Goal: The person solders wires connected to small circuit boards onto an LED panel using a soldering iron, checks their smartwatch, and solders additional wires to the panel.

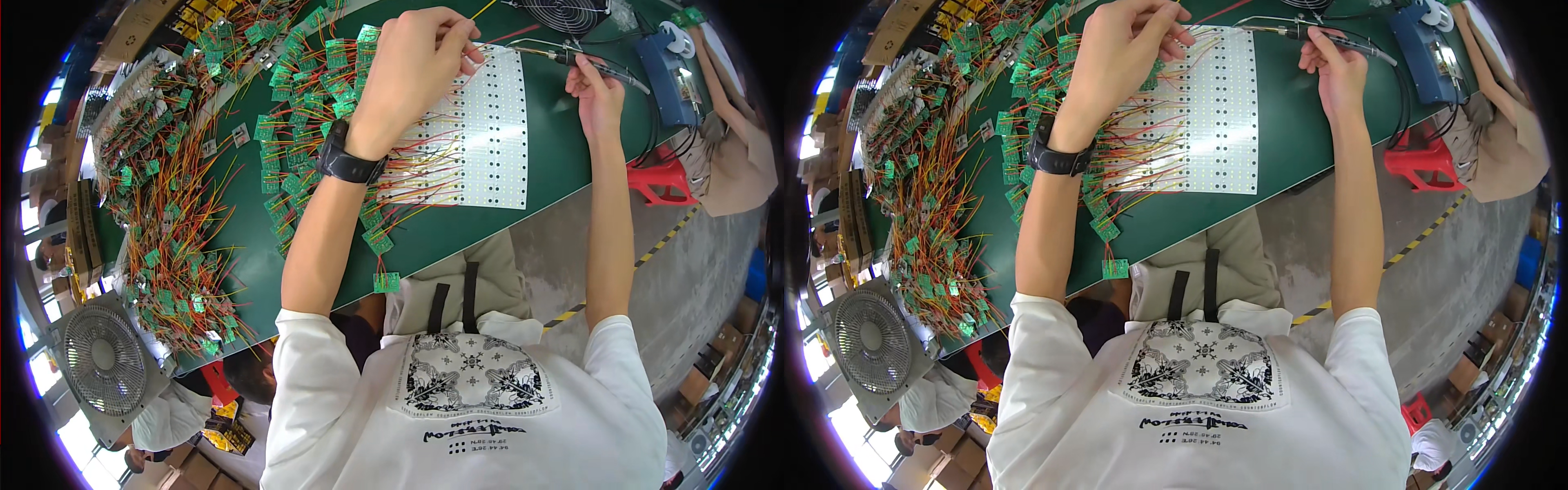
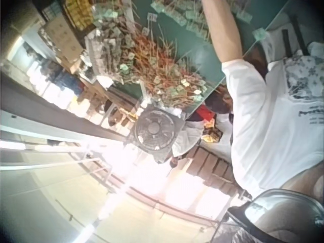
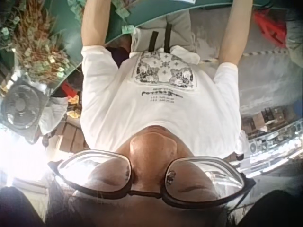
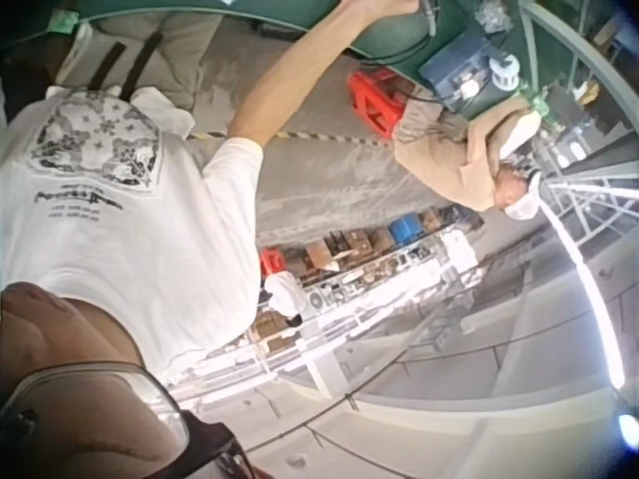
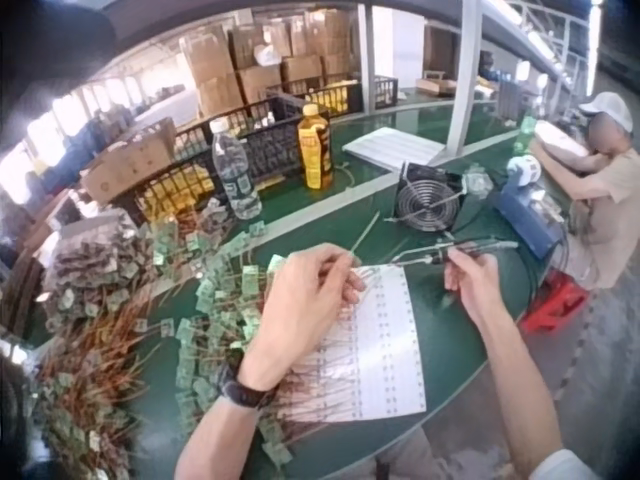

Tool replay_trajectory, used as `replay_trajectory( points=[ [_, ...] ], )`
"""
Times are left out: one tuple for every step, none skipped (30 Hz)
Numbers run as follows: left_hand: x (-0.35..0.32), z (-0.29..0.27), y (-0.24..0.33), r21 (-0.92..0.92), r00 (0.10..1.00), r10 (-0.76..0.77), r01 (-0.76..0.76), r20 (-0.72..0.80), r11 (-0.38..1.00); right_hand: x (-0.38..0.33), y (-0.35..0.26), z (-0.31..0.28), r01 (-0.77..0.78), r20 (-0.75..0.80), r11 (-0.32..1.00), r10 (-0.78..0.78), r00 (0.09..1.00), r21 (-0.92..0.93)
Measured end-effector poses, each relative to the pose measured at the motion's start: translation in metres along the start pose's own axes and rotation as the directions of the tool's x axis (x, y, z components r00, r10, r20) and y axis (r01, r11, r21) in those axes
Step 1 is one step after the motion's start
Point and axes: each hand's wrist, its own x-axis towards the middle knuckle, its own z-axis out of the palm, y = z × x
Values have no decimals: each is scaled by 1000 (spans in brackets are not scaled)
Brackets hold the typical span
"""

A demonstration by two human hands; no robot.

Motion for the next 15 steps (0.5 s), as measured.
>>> replay_trajectory(
  points=[
    [1,1,-4,-15,996,83,-84,-33,996,0,0,0,6,-3,1000,-6,1000,-4],
    [1,3,-9,-26,984,166,-168,-68,985,0,1,0,12,-6,1000,-12,1000,-8],
    [-1,5,-7,-32,985,161,-164,-66,986,0,1,0,7,-8,1000,-7,1000,-13],
    [-3,7,-6,-109,987,143,-151,-80,982,-1,1,0,10,-10,1000,-10,1000,-9],
    [-3,7,-3,-186,988,124,-139,-94,973,-1,0,0,13,-11,1000,-13,1000,-6],
    [-2,3,0,-188,987,126,-142,-96,972,0,0,-1,16,-10,1000,-16,1000,-8],
    [0,-3,2,-169,997,73,-71,6,983,1,0,-2,7,-10,1000,-7,1000,-4],
    [2,-7,5,-142,994,19,-4,107,990,2,-1,-3,0,-10,1000,0,1000,0],
    [3,-5,1,-141,994,25,-10,103,990,2,-2,-1,6,-7,1000,-6,1000,0],
    [7,2,-10,-42,996,86,-85,27,995,3,-2,1,8,-13,1000,-8,1000,-7],
    [7,8,-20,63,987,156,-154,-43,986,3,-4,3,12,-19,1000,-13,1000,-13],
    [7,16,-29,60,984,173,-170,-43,984,1,-4,2,28,-22,999,-29,999,-17],
    [9,21,-36,174,954,283,-264,-95,949,1,-5,2,14,-16,999,-15,1000,-29],
    [12,26,-42,291,908,395,-344,-137,893,1,-6,3,3,-10,999,-3,1000,-41],
    [12,31,-48,296,898,417,-364,-141,883,1,-4,4,-13,-21,999,13,1000,-38]
  ],
)
